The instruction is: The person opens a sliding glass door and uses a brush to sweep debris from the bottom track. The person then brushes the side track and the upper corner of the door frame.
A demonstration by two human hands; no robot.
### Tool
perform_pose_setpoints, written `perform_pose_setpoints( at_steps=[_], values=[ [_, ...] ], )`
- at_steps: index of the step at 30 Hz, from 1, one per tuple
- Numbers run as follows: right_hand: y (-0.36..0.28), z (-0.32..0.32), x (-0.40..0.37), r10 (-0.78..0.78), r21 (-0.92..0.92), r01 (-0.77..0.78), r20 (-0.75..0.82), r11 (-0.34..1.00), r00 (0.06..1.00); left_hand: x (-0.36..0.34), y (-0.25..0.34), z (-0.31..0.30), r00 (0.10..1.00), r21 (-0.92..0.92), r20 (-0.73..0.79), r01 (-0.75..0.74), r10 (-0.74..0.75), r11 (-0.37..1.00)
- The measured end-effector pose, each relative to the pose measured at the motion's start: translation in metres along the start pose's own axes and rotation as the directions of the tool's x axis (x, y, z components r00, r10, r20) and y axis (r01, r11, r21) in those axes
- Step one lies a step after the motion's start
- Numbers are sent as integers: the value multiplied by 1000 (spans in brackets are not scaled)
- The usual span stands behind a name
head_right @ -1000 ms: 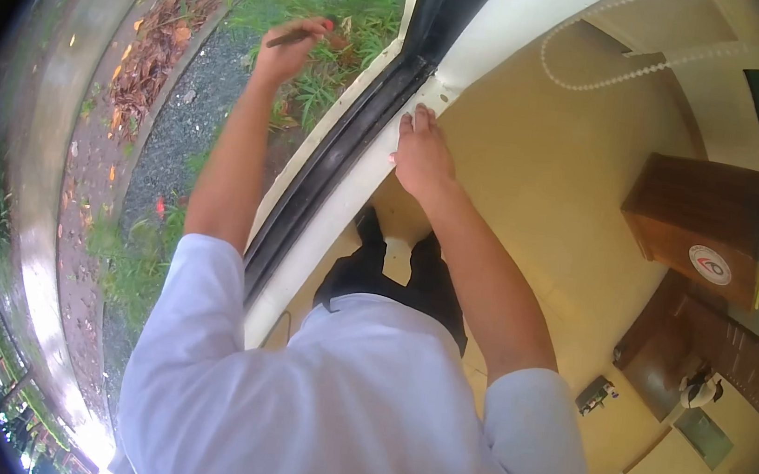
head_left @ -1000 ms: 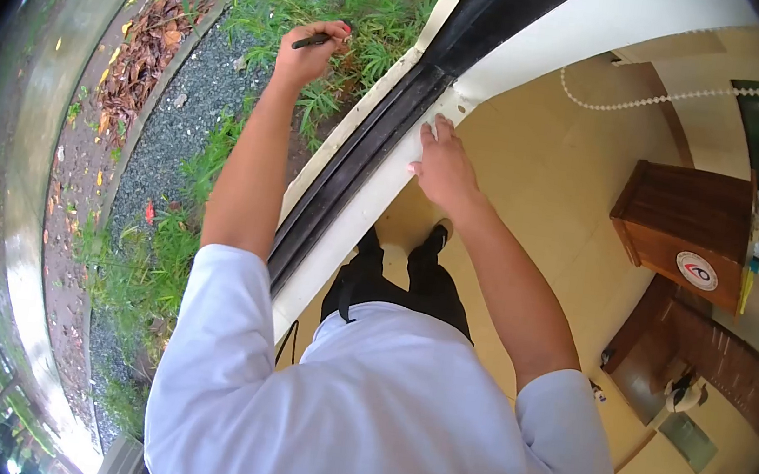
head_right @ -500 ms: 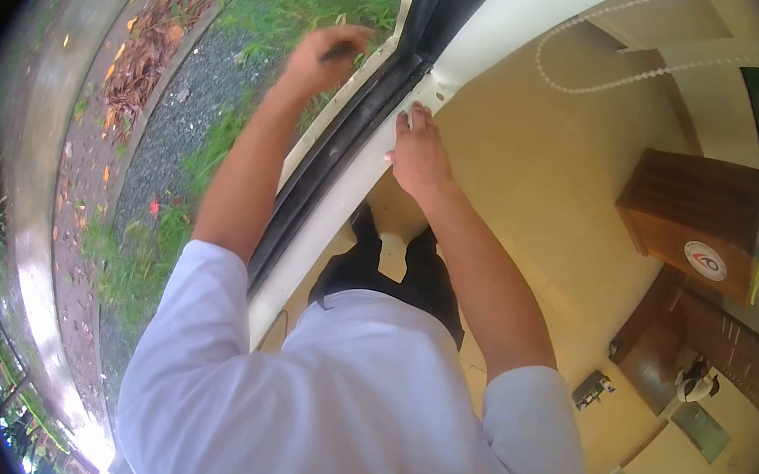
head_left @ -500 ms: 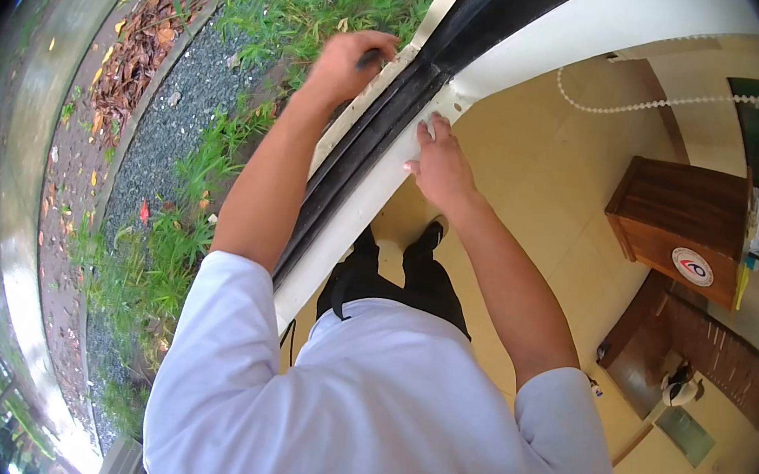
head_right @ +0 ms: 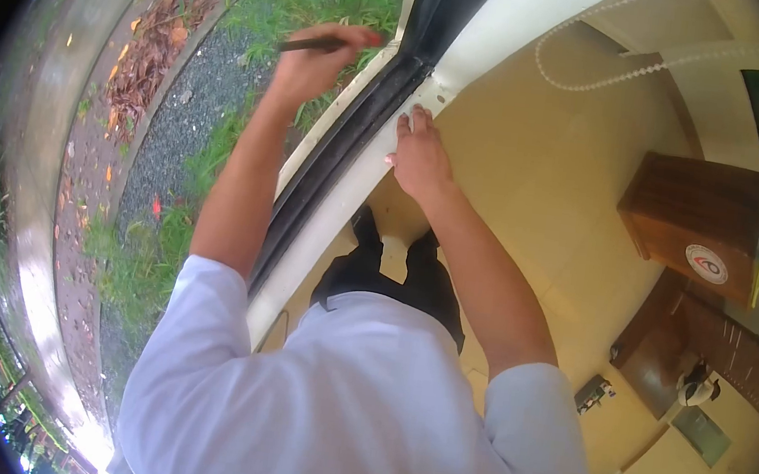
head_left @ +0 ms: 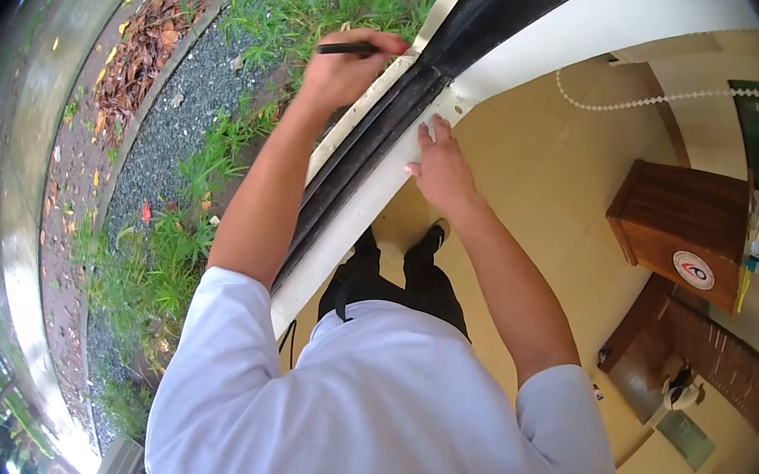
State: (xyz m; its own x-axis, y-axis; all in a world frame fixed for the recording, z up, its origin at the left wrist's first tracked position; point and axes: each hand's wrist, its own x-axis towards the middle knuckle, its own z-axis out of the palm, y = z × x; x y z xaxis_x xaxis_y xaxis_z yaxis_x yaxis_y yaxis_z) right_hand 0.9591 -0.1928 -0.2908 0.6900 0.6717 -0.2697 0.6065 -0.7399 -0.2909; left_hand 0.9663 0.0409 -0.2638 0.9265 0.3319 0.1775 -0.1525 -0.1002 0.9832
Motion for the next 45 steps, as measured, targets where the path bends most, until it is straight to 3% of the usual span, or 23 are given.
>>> perform_pose_setpoints(
  at_steps=[4,6,7,8,10,12,13,14,18,19,20,23,26,30,32,33,35,36,37,38,42,43,45],
  values=[
    [1,5,-2,8,34,-9,18,999,1000,-1,-43,3,988,149,154,-23,-1,989],
    [7,12,1,-36,-8,35,-56,999,998,2,-53,-24,971,511,-114,240,-212,826],
    [8,10,2,-30,-6,29,-59,1000,998,2,-47,-26,962,282,-109,273,-252,920],
    [6,7,1,-39,-1,39,-51,999,998,0,-25,-20,961,280,-105,277,-257,919],
    [3,3,-1,-52,4,52,-34,999,998,-4,30,4,976,-348,-43,184,-212,919],
    [1,-1,0,-21,-2,21,12,1000,1000,-1,17,14,986,-482,-31,127,-162,867],
    [1,-1,0,-24,-6,24,16,1000,1000,1,-13,14,991,-43,4,136,-136,990],
    [3,2,-1,-36,-12,37,3,999,999,-3,-33,11,990,404,45,102,-131,909],
    [8,9,0,-71,13,72,-72,997,995,-14,24,-14,956,494,-63,280,-287,823],
    [7,8,-4,-72,11,73,-63,997,995,-13,19,-7,994,169,-62,105,-95,980],
    [6,4,-3,-67,2,67,-42,998,997,-12,15,-5,993,168,-71,105,-94,980],
    [4,5,-1,-72,7,73,-30,997,997,-21,2,-16,961,538,224,19,-165,843],
    [9,1,7,-68,13,69,-49,998,996,-38,14,-54,970,718,-41,195,-239,668],
    [4,2,1,-35,-19,36,28,999,999,-51,54,-36,927,557,143,215,-348,802],
    [5,6,0,-47,-22,48,16,999,999,-32,13,-11,921,733,284,-29,-268,680],
    [5,7,2,-52,-16,51,-5,999,999,-15,-10,-4,964,585,266,-175,16,792],
    [6,11,-1,-61,-17,61,-13,998,998,10,-25,-6,889,371,102,-451,447,812],
    [8,12,0,-68,-19,67,-31,998,997,9,-22,-14,961,236,-12,-265,276,935],
    [8,12,2,-74,-21,74,-32,997,997,7,12,-31,997,309,38,48,-63,950],
    [8,12,1,-57,-9,57,-23,998,998,2,39,-46,914,391,68,345,-401,853],
    [5,8,1,-31,-24,32,9,999,999,-20,-6,-56,765,677,327,220,-555,703],
    [4,9,3,-29,-26,29,1,999,1000,-18,-35,-45,923,605,288,31,-254,796],
    [8,13,3,-36,-22,35,-5,999,999,-7,-45,-18,946,606,183,-322,266,727]
  ],
)
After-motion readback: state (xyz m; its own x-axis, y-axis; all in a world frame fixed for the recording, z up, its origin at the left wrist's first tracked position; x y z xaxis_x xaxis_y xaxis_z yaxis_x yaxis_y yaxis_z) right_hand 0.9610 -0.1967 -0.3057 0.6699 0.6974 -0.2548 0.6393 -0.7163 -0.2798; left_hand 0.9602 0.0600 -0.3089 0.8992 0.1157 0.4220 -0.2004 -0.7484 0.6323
